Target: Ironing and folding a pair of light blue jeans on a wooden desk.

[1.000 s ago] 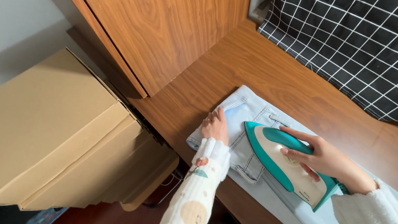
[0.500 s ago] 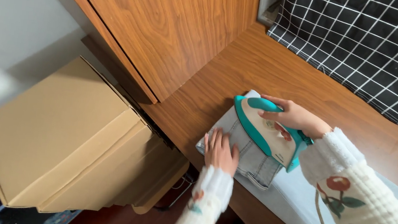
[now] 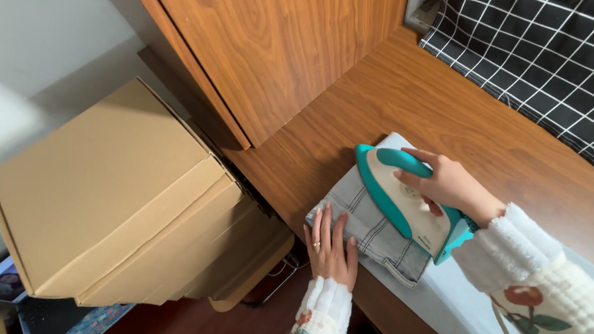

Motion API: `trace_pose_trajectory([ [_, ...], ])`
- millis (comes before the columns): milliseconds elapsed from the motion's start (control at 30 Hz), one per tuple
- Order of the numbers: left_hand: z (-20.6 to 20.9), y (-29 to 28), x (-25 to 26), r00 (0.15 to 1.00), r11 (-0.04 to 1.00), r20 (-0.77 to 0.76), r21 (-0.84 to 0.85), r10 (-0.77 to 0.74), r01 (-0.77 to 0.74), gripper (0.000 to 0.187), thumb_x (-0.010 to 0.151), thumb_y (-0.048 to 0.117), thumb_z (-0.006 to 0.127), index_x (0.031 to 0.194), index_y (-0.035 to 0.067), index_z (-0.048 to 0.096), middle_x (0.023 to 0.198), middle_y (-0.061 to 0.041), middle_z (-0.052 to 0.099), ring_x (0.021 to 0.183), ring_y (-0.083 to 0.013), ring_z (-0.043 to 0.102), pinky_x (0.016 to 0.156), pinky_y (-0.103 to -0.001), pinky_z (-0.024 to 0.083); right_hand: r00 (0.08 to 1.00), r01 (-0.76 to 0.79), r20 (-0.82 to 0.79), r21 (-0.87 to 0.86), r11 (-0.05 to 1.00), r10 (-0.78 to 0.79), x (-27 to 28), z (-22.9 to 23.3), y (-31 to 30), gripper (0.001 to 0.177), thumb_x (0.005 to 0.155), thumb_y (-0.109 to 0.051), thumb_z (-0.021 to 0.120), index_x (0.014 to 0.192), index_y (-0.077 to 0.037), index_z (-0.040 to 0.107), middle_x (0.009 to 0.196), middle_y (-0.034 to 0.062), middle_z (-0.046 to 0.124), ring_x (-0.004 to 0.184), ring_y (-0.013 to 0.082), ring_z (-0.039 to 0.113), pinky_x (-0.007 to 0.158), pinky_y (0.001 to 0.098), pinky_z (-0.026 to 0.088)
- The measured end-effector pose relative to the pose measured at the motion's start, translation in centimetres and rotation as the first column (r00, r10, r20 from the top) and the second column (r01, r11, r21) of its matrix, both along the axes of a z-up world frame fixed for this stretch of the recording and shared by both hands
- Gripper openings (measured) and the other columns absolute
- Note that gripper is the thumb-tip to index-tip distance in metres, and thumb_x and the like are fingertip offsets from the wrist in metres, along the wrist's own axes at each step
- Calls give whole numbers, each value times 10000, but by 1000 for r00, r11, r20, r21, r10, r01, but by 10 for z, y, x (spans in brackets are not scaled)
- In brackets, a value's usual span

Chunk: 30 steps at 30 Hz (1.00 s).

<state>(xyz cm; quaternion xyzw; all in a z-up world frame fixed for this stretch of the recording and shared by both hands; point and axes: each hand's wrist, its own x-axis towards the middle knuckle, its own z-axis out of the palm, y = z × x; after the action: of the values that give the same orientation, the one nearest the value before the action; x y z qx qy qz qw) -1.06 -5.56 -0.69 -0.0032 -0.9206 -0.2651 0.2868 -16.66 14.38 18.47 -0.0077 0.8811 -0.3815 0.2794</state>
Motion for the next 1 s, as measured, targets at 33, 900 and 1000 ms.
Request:
trace_pose_trajectory([
  [33, 2, 0, 0, 1000, 1000, -4, 19, -9, 9, 451, 1086, 311, 443, 1478, 146, 593, 1701, -150, 411, 1595, -354, 321, 1185, -707, 276, 997, 34, -68, 80, 996, -28, -1, -9, -1, 664, 907, -366, 756, 1547, -304, 592, 530, 163, 687, 330, 304, 677, 333, 375, 587],
  [900, -6, -3, -2, 1000, 1000, -16, 1, -3, 3, 478, 1100, 369, 412, 1508, 175, 568, 1712, -117, 387, 1610, -337, 299, 1188, -708, 263, 998, 64, 4, 30, 998, -64, 50, 16, 13, 693, 934, -339, 760, 1590, -224, 569, 608, 198, 691, 345, 287, 653, 409, 372, 559],
  [1000, -9, -2, -2, 1000, 1000, -17, 9, -7, 7, 477, 1096, 367, 422, 1503, 171, 575, 1705, -126, 398, 1604, -344, 314, 1189, -709, 264, 982, 172, -81, 42, 984, -168, 59, 12, 10, 684, 971, -349, 741, 1618, -280, 531, 669, 196, 713, 369, 299, 680, 466, 392, 577],
])
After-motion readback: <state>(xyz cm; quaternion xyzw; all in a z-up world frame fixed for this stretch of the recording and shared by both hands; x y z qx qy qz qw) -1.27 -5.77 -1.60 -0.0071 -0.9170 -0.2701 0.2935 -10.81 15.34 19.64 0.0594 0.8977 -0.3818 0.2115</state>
